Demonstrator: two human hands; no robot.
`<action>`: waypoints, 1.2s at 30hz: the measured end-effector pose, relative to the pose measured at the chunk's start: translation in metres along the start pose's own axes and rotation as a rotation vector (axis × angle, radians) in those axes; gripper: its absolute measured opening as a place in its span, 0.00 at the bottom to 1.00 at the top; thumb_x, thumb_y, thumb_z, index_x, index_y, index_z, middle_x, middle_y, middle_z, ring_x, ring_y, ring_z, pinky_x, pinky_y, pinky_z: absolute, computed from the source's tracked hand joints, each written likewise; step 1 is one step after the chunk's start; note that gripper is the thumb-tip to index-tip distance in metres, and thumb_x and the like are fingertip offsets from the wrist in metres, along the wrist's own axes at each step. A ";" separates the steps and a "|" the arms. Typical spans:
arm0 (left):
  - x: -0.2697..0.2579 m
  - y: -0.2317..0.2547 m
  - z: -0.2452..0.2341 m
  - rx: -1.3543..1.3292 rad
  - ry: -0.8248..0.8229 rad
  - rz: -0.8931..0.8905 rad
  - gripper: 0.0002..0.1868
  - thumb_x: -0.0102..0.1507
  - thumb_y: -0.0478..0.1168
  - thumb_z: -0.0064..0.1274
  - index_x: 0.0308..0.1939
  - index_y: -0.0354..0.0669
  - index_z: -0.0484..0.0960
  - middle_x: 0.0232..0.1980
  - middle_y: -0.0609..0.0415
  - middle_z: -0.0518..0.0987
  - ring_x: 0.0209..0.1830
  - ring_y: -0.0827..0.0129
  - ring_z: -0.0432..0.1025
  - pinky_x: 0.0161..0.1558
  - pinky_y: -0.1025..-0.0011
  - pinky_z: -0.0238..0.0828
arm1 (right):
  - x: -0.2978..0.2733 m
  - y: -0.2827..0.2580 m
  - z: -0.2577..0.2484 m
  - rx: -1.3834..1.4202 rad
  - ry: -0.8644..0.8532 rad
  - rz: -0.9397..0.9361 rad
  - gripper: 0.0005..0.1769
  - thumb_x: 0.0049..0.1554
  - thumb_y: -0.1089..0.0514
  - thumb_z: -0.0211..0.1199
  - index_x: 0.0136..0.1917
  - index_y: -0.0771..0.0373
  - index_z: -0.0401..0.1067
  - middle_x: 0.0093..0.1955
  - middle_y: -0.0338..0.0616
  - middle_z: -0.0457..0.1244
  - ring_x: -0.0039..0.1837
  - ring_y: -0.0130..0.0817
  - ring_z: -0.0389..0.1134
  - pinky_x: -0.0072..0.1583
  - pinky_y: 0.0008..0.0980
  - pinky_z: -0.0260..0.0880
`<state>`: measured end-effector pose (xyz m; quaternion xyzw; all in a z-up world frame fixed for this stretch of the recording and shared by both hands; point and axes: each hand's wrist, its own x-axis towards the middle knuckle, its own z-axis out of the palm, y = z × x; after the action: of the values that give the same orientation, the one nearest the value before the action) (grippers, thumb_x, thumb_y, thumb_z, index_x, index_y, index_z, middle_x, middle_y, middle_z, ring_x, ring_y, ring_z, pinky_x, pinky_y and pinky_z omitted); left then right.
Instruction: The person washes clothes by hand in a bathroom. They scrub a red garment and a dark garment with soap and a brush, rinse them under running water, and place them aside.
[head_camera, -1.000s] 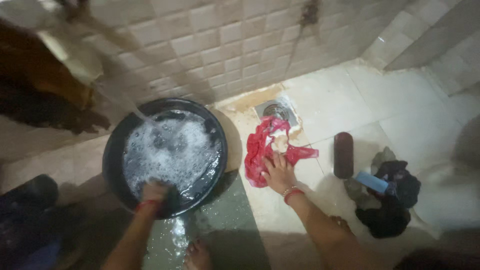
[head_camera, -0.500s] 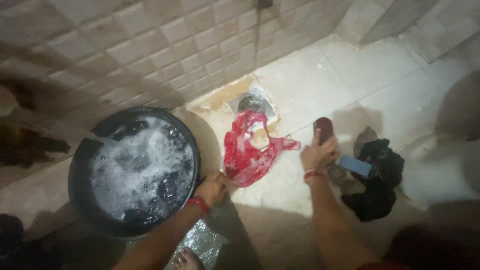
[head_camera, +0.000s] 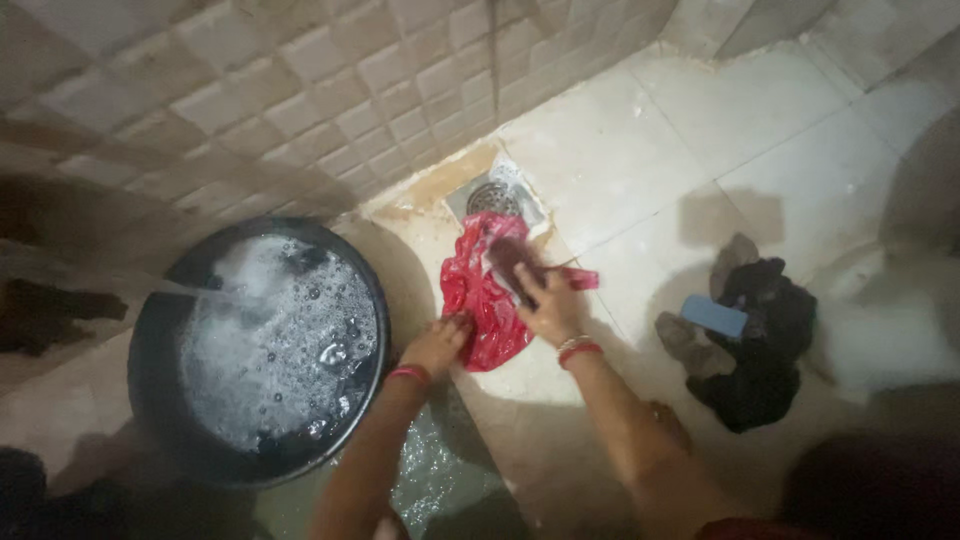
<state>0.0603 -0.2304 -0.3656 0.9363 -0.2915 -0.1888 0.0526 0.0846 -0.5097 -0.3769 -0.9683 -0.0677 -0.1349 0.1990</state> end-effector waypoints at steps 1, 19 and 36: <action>0.010 0.003 0.014 -0.007 0.043 0.022 0.25 0.58 0.29 0.47 0.61 0.41 0.72 0.70 0.46 0.67 0.68 0.46 0.61 0.66 0.56 0.60 | 0.000 -0.011 0.003 0.022 -0.066 0.003 0.45 0.46 0.40 0.74 0.75 0.36 0.63 0.55 0.55 0.64 0.57 0.54 0.68 0.52 0.50 0.70; -0.099 0.034 0.104 -0.356 0.419 0.101 0.28 0.62 0.45 0.54 0.62 0.32 0.70 0.68 0.32 0.68 0.72 0.39 0.60 0.72 0.47 0.51 | 0.071 -0.032 0.035 0.045 -0.421 -0.188 0.37 0.59 0.34 0.62 0.76 0.48 0.62 0.48 0.61 0.67 0.44 0.55 0.69 0.44 0.50 0.70; -0.101 0.041 0.091 -0.285 0.359 0.039 0.32 0.60 0.49 0.58 0.63 0.32 0.71 0.71 0.35 0.66 0.74 0.45 0.57 0.74 0.49 0.45 | 0.129 -0.036 -0.005 0.015 -0.253 0.219 0.33 0.60 0.32 0.55 0.55 0.63 0.78 0.36 0.59 0.68 0.36 0.51 0.72 0.36 0.51 0.70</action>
<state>-0.0732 -0.2061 -0.4089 0.9322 -0.2657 -0.0576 0.2390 0.1999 -0.4692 -0.3219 -0.9776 0.0130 0.0110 0.2097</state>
